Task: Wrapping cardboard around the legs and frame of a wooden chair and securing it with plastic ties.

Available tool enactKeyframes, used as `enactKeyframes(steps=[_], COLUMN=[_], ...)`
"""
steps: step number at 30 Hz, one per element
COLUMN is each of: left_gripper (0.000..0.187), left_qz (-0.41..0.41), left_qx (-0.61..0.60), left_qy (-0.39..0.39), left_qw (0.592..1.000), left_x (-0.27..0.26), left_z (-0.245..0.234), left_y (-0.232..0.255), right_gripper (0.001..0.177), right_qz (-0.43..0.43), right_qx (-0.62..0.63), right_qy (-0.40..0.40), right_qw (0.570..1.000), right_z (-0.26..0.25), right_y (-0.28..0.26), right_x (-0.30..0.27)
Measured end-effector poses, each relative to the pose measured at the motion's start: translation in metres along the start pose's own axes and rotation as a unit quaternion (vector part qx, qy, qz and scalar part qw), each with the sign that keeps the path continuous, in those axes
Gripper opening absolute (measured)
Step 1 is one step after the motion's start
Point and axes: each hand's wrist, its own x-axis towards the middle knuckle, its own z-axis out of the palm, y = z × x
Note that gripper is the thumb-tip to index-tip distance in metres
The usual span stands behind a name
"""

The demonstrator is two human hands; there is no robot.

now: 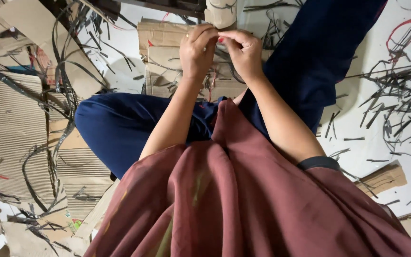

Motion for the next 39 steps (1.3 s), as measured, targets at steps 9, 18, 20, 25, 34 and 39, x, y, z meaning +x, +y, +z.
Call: enactKeyframes(steps=[9,18,20,25,34,39], left_gripper=[0.016,0.01,0.017,0.009,0.027,0.025], left_qz=[-0.038,-0.084,-0.088,-0.08,-0.075,-0.048], left_qx=[-0.013,-0.079,-0.099,-0.123,-0.228,-0.191], left_qy=[-0.035,-0.034,-0.039,-0.057,-0.072,-0.088], left_qw=[0.999,0.993,0.99,0.987,0.968,0.976], left_x=[0.007,0.014,0.016,0.015,0.007,0.011], left_z=[-0.001,-0.001,-0.002,-0.003,0.007,0.0], left_y=[0.005,0.009,0.011,0.007,-0.007,-0.004], right_gripper=[0.005,0.01,0.013,0.013,0.015,0.01], right_qz=[0.088,-0.151,-0.195,-0.204,-0.14,-0.121], right_qx=[-0.193,-0.365,-0.351,-0.274,-0.074,-0.087], right_qy=[-0.04,-0.06,-0.06,-0.096,-0.083,-0.077], right_qw=[0.977,0.917,0.914,0.935,0.984,0.986], right_z=[-0.045,-0.026,-0.026,-0.022,-0.021,-0.02], right_y=[-0.006,-0.049,-0.052,-0.055,-0.023,-0.026], right_x=[-0.008,0.012,0.019,0.025,0.022,0.024])
